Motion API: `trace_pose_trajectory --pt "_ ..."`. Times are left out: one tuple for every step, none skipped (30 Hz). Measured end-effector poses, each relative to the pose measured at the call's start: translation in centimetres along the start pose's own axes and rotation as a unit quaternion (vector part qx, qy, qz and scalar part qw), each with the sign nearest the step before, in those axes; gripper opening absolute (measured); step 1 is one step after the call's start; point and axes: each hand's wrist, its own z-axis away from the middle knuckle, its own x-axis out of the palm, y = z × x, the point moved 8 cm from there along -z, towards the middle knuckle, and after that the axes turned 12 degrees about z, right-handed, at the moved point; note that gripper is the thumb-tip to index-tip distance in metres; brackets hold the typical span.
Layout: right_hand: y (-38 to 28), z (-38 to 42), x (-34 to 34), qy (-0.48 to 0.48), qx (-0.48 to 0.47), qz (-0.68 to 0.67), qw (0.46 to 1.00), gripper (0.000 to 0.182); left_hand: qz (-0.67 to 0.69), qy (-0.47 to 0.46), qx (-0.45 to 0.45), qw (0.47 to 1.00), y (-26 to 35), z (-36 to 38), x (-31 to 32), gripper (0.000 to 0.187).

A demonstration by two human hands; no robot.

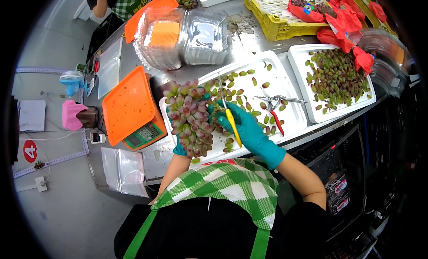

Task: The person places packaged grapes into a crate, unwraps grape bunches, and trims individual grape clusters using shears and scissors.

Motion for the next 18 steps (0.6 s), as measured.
trace_pose_trajectory --pt "-0.1 0.1 0.7 -0.001 -0.008 -0.027 1.000 0.046 0.019 -0.004 -0.019 1.000 -0.2 0.1 -0.2 0.055" --pt "0.6 0.2 1.1 0.013 0.045 -0.047 0.998 0.047 0.039 -0.008 -0.038 0.998 -0.3 0.1 -0.1 0.057" --pt "0.8 0.2 1.3 0.031 0.063 -0.043 0.997 0.048 0.058 -0.012 -0.058 0.997 -0.6 0.0 0.0 0.059" --pt "1.1 0.1 1.5 0.049 0.081 -0.040 0.995 0.049 0.050 -0.045 -0.049 0.997 -0.3 -0.1 1.2 0.066" --pt "0.8 -0.1 1.5 0.071 0.063 -0.013 0.995 0.049 0.046 -0.038 -0.034 0.998 -0.1 -0.4 1.0 0.068" --pt "0.4 -0.2 1.3 0.093 0.045 0.014 0.995 0.050 0.043 -0.031 -0.019 0.998 0.2 -0.8 0.9 0.070" --pt "0.1 -0.4 1.3 0.086 0.041 0.011 0.995 0.049 0.041 -0.024 -0.004 0.999 0.4 -1.1 0.8 0.071" --pt "-0.5 -0.6 1.2 0.080 0.036 0.010 0.996 0.049 0.047 -0.042 -0.002 0.998 0.6 -1.4 1.4 0.073" --pt "-1.2 -0.8 1.2 0.072 0.032 0.008 0.997 0.049 0.031 -0.036 0.003 0.999 1.0 -1.5 1.5 0.073" --pt "-2.6 -0.9 1.2 0.081 0.021 0.010 0.996 0.051 0.015 -0.029 0.007 0.999 1.5 -1.7 1.4 0.073" --pt "-3.6 -1.0 1.3 0.082 -0.008 0.010 0.997 0.052 -0.001 -0.022 0.012 1.000 2.1 -1.7 1.6 0.073" --pt "-4.6 -1.0 1.3 0.082 -0.037 0.011 0.996 0.053 -0.066 0.041 0.027 0.997 3.1 -1.4 1.8 0.074" --pt "-5.4 -1.1 1.4 0.082 -0.069 0.014 0.994 0.054 -0.055 0.034 0.031 0.997 3.4 -1.2 1.9 0.075" --pt "-5.4 -1.4 1.5 0.079 -0.087 -0.015 0.993 0.056 -0.045 0.028 0.035 0.998 3.6 -1.0 2.0 0.075" --pt "-5.2 -1.5 1.5 0.096 -0.112 0.039 0.988 0.056 -0.037 0.022 0.038 0.998 3.8 -0.6 2.1 0.075" --pt "-4.9 -1.4 1.6 0.113 -0.136 0.092 0.980 0.056 -0.053 0.056 0.032 0.996 3.4 0.0 1.4 0.075" --pt "-4.8 -1.0 1.8 0.126 -0.154 0.143 0.970 0.055 0.157 -0.085 -0.026 0.984 2.3 0.0 1.7 0.074" --pt "-5.6 -0.6 2.7 0.108 -0.118 0.250 0.955 0.056 0.061 -0.001 0.015 0.998 2.5 0.2 0.3 0.072"
